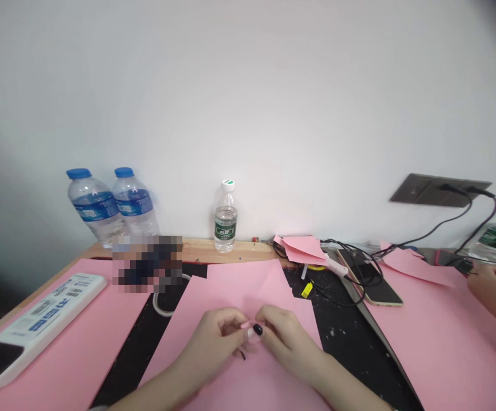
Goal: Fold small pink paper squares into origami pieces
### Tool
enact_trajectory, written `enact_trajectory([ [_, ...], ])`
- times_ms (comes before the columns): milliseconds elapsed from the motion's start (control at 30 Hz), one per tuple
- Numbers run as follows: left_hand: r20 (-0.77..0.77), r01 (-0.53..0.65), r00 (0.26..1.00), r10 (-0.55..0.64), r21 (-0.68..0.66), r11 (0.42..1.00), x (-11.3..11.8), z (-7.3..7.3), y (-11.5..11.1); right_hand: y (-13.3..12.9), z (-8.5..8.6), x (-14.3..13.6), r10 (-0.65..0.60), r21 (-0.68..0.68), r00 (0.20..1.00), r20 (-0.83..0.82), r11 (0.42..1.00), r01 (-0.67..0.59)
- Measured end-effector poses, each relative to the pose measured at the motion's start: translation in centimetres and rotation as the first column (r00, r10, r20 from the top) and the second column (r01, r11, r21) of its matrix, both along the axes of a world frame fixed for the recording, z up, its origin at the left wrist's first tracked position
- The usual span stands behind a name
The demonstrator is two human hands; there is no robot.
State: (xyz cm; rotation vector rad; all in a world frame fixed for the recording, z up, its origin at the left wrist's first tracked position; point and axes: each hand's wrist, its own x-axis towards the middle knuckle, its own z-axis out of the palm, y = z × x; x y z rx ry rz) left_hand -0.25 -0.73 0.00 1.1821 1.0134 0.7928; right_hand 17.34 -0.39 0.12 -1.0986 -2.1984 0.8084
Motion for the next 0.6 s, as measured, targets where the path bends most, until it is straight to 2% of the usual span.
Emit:
enact_trajectory([
  [133, -0.006, 0.034, 0.999, -0.033, 0.027, 0.999, -0.10, 0.17, -0.04, 0.20, -0.04, 0.31, 0.028, 0.063, 1.000, 0.007, 0.998, -0.029],
  [300, -0.208, 0.100, 0.977, -0.048, 0.247, 0.964, -0.58, 0.01, 0.01, 0.05, -0.07, 0.31, 0.067, 0.160, 0.994, 0.083, 0.984, -0.080],
  [367, -0.216, 0.088, 0.976, -0.027, 0.280, 0.956, -0.76, 0.03, 0.10, 0.02, -0.05, 0.11, 0.019, 0.141, 0.999, 0.041, 0.990, -0.025],
  [500, -0.192, -0.025, 0.978, 0.084, 0.291, 0.956, -0.96, 0.15, 0.36, 0.10, 0.12, -0.26, -0.246, 0.058, 0.964, -0.101, 0.966, 0.253],
  [533, -0.210, -0.045, 0.971, 0.115, 0.312, 0.949, -0.98, 0.14, 0.42, 0.12, 0.22, -0.32, -0.285, 0.051, 0.951, -0.123, 0.955, 0.293],
  [600, -0.238, -0.068, 0.959, 0.156, 0.341, 0.938, -0.96, 0.07, 0.47, 0.12, 0.47, -0.40, -0.281, 0.072, 0.947, -0.158, 0.953, 0.295],
])
